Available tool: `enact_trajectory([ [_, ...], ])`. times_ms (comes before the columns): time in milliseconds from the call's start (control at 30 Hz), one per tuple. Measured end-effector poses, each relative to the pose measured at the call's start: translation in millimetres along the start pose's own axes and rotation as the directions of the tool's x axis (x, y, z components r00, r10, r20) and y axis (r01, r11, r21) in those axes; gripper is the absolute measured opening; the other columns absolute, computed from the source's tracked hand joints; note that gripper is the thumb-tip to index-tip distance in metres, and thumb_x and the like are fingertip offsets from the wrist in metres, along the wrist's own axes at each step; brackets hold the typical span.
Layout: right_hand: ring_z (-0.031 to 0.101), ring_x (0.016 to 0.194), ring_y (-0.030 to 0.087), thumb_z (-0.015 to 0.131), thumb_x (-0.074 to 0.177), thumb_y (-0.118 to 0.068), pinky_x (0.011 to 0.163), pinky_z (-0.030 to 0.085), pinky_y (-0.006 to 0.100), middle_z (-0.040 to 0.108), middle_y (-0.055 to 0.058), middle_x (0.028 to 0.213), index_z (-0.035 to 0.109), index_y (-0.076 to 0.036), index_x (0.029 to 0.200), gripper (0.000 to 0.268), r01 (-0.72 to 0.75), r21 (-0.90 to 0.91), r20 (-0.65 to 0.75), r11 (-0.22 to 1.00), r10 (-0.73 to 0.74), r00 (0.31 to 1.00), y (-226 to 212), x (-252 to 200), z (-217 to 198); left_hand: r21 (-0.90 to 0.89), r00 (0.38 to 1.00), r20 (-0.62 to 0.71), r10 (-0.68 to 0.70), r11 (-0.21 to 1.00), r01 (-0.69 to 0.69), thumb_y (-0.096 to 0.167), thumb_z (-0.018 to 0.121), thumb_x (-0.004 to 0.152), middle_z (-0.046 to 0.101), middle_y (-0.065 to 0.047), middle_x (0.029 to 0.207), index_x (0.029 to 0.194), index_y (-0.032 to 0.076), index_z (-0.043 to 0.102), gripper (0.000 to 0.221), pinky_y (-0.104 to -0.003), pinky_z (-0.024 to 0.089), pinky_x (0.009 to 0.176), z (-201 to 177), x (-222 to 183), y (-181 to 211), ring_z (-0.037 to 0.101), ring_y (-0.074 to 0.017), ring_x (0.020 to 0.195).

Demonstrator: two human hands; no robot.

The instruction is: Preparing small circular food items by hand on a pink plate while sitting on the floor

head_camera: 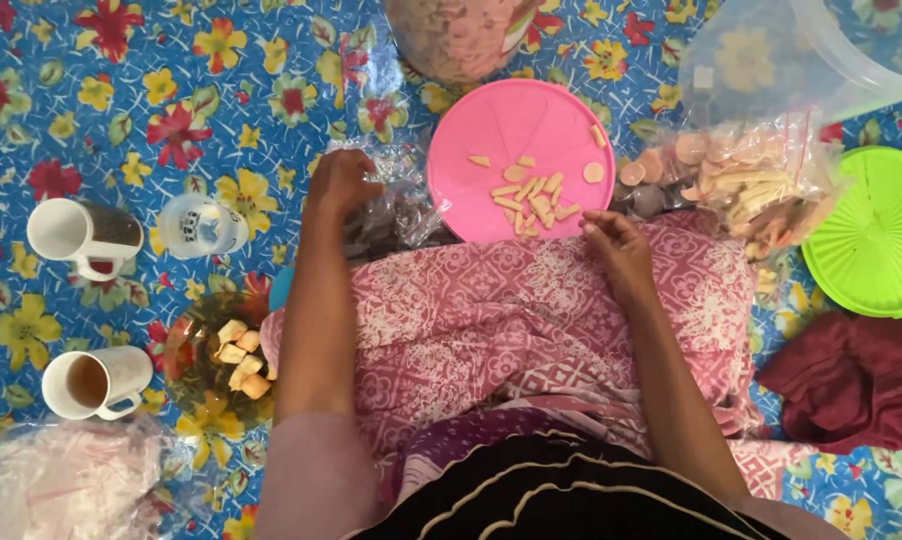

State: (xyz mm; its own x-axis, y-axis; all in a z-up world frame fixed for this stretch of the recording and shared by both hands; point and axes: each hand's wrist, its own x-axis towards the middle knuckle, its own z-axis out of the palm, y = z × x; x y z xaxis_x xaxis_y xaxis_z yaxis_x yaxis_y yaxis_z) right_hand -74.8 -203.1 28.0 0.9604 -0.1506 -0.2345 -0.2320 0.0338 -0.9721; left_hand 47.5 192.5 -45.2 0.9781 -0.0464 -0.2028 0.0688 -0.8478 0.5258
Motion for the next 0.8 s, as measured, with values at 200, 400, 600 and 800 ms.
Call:
enact_trajectory([
  [200,0.06,0.078,0.009,0.064,0.086,-0.013,0.069,0.049,0.018,0.063,0.007,0.094,0.06,-0.007,0.11,0.025,-0.008,0.056,0.006,0.998,0.008,1.0,22,13,-7,0.121,0.998,0.065,0.009,0.993,-0.017,0.039,0.084,0.052,0.052,-0.012,0.102,0.099,0.017,0.064,0.056,-0.053,0.05,0.083,34,21,21,0.055,-0.0403,0.101],
  [400,0.061,0.077,0.009,0.063,0.086,-0.01,0.069,0.05,0.019,0.064,0.008,0.093,0.06,-0.005,0.11,0.025,-0.015,0.05,0.015,0.999,0.014,1.0,22,14,-6,0.203,0.994,0.109,-0.01,0.979,-0.013,0.031,0.087,0.052,0.048,-0.017,0.111,0.116,0.012,0.053,0.075,-0.064,0.043,0.083,29,17,34,0.048,-0.0449,0.107],
  [600,0.06,0.075,0.008,0.064,0.085,-0.011,0.065,0.05,0.018,0.063,0.006,0.09,0.061,-0.006,0.109,0.024,-0.016,0.055,0.023,0.998,0.015,1.0,26,15,-8,0.25,0.989,0.138,-0.053,0.968,0.017,0.032,0.083,0.057,0.058,-0.017,0.103,0.104,0.008,0.055,0.06,-0.061,0.041,0.083,43,22,25,0.049,-0.0404,0.108],
  [800,0.06,0.074,0.008,0.065,0.085,-0.011,0.065,0.051,0.018,0.063,0.005,0.09,0.061,-0.005,0.108,0.024,0.004,0.067,0.026,0.998,-0.006,1.0,33,15,-9,0.036,0.997,0.069,0.023,0.999,-0.025,0.031,0.075,0.062,0.06,-0.012,0.091,0.08,0.017,0.064,0.024,-0.049,0.05,0.079,67,35,6,0.057,-0.0362,0.1],
])
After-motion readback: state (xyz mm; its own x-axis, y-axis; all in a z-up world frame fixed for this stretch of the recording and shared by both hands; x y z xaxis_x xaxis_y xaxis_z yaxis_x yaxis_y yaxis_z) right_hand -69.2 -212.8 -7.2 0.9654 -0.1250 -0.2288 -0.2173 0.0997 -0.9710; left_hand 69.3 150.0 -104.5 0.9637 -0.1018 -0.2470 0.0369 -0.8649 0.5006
